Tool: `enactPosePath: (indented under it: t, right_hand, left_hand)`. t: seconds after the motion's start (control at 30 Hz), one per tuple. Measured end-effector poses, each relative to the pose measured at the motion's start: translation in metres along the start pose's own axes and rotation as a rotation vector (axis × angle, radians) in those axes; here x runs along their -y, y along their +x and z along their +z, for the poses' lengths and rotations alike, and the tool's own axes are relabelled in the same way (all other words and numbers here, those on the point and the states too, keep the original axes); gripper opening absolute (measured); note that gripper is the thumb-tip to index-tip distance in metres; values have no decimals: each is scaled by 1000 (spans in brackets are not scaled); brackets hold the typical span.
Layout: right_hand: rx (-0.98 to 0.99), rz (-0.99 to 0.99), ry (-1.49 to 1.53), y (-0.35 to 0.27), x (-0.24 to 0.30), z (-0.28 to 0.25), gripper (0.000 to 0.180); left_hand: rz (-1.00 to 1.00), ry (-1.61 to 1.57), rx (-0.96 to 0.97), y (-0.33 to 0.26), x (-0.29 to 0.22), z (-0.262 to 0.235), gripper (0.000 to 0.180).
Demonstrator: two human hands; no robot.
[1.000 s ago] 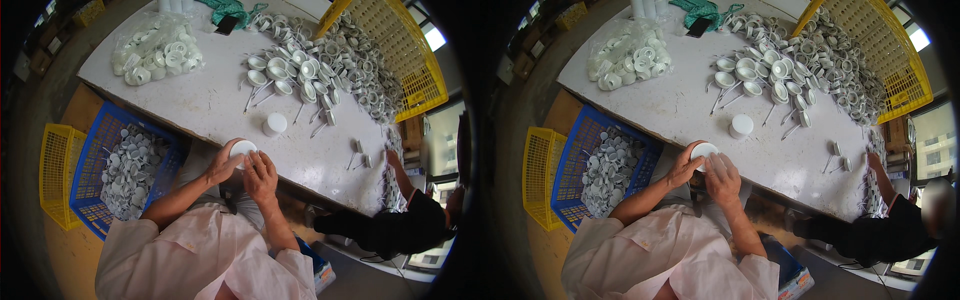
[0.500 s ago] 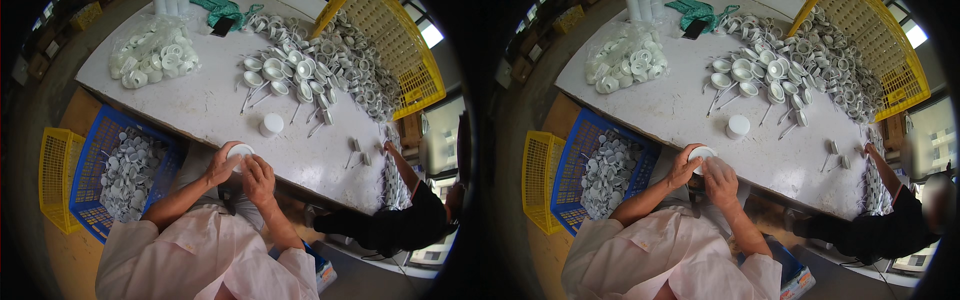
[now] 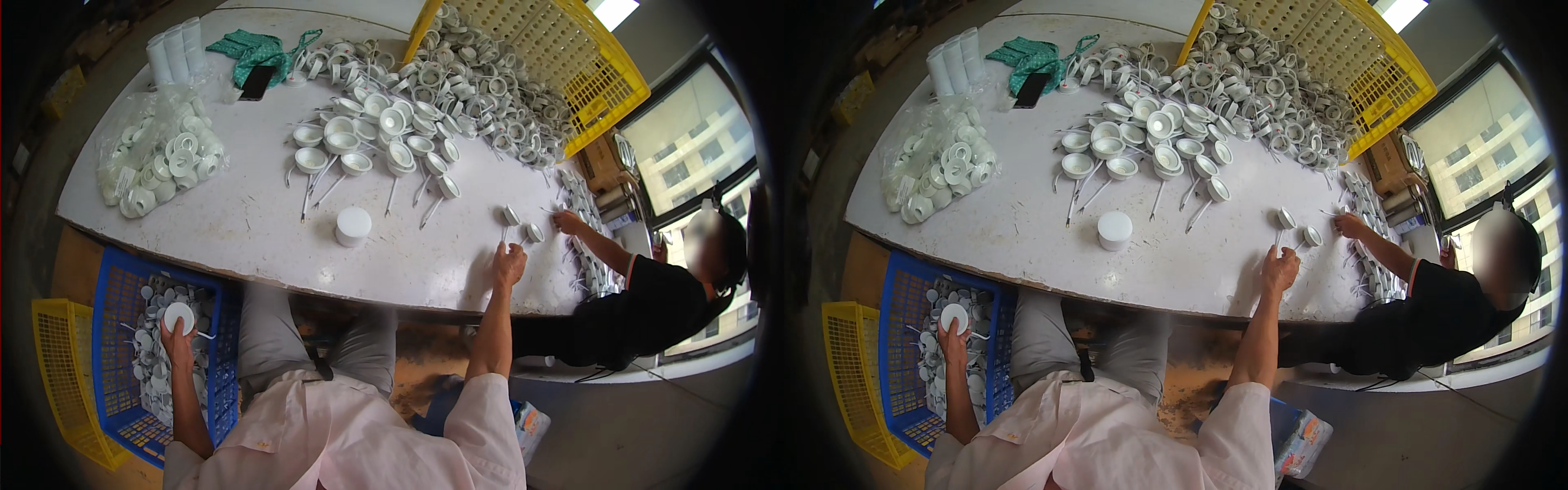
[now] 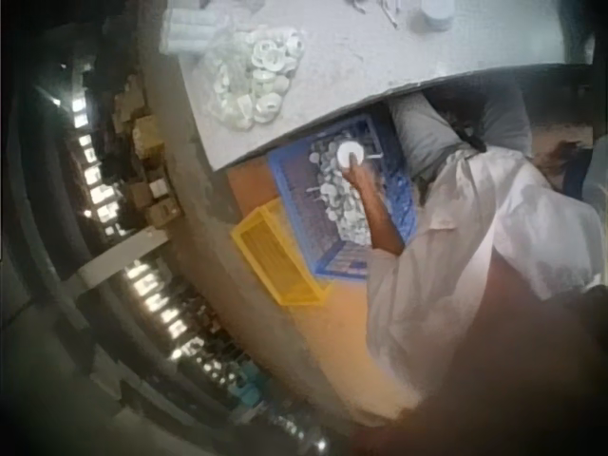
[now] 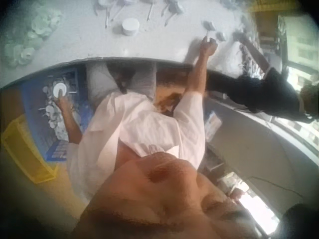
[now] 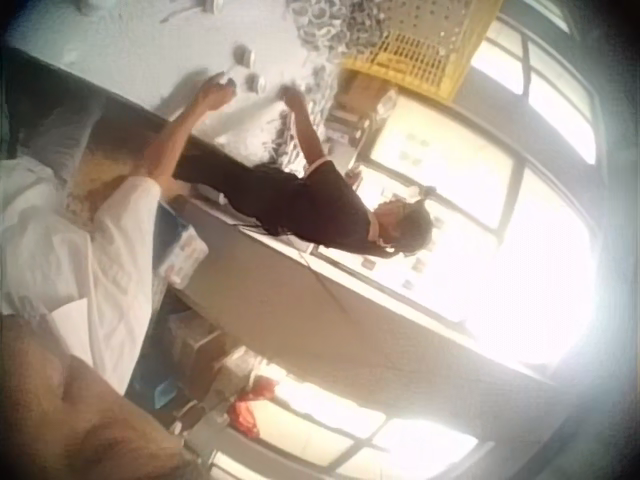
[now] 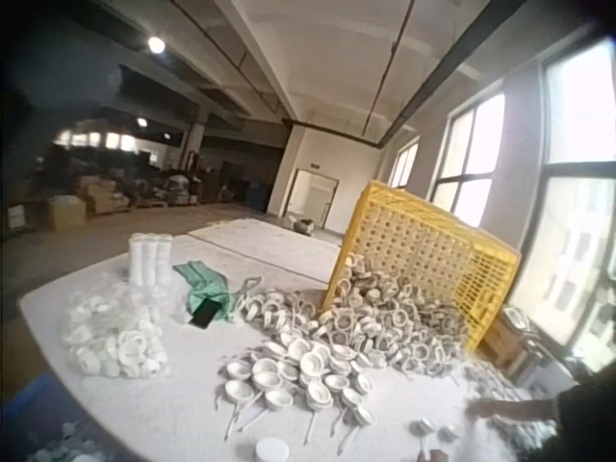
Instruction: The person assembles lamp fixtures by picking up lamp cups from a basket, taking circular covers from a stack, fitting each cover into a lamp cup by hand, and placing the assembled units onto the table.
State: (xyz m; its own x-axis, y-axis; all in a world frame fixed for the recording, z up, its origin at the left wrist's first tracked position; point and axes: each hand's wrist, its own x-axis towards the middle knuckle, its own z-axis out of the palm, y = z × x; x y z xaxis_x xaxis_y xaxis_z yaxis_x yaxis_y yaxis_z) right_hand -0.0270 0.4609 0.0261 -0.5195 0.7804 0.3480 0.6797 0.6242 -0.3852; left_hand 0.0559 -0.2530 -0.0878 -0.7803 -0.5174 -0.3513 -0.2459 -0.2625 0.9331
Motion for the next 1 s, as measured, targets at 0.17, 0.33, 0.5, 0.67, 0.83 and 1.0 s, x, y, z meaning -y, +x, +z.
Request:
enactPosePath:
  t: [0.17,0.33,0.5,0.67,0.83,1.0]
  right_hand:
    - [77,52,-110,27,-18,19,35]
    - [154,141,-89,24,-1,16,28]
    - [108,-27,42,-18,-8,7,27]
    - [294,-141,423,-96,-10,-5,21]
    - [782,166,1019,-196,28,-52,9]
    - [921,130,1208,-282,35,-51,9]
  left_hand:
    - [-270,179,-223,65,82,-139,61]
    - [-310,471,-552,60,110,-201,60]
    - [-147,504,-206,92,142,-196,36]
    - [-28,156,443,-44,36,55,26]
    - [-147,32,1106,-133,-19,198,49]
    - [-270,93,1054,-161,-25,262,70]
